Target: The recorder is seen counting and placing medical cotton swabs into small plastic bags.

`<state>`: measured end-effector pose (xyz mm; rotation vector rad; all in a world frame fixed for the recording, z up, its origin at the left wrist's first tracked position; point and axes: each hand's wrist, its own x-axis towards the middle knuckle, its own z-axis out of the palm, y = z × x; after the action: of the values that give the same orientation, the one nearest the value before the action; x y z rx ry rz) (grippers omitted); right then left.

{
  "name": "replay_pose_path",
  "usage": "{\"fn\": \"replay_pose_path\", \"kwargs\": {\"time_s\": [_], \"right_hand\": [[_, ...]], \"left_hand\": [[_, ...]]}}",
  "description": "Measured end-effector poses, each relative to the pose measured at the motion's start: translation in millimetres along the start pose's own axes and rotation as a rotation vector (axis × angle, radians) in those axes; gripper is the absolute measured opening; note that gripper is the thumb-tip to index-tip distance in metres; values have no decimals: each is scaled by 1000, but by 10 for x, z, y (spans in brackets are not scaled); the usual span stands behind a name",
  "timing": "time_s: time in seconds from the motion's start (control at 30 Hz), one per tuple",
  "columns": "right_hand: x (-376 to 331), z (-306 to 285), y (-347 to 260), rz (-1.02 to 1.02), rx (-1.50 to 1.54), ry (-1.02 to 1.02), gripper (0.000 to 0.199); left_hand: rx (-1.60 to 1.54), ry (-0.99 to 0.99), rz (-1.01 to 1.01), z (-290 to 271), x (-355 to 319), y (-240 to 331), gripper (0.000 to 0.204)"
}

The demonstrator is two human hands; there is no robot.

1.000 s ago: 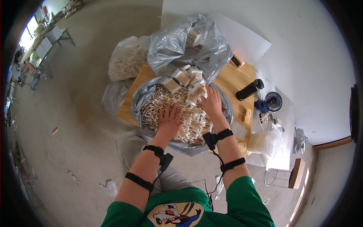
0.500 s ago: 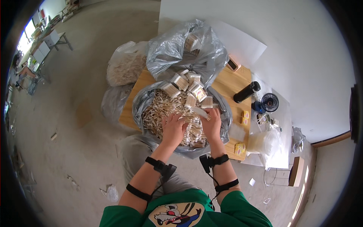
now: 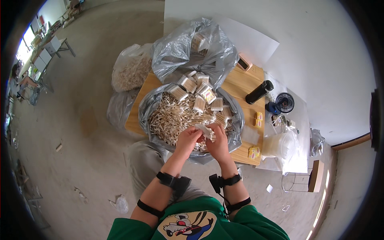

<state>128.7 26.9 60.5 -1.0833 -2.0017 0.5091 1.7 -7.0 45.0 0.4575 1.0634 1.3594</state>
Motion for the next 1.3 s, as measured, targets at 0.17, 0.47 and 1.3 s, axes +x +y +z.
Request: {"fn": "replay_pose_path", "kwargs": {"time_s": [0.17, 0.47, 1.3], "right_hand": [[-135, -132, -93, 106, 166, -87, 34], [-274, -59, -15, 172, 134, -65, 25], [-357, -17, 346, 531, 286, 147, 9]], "left_hand": [[505, -39, 202, -60, 13, -104, 13], [916, -18, 580, -7, -35, -206, 12], [1006, 157, 593, -39, -75, -127, 27]]}}
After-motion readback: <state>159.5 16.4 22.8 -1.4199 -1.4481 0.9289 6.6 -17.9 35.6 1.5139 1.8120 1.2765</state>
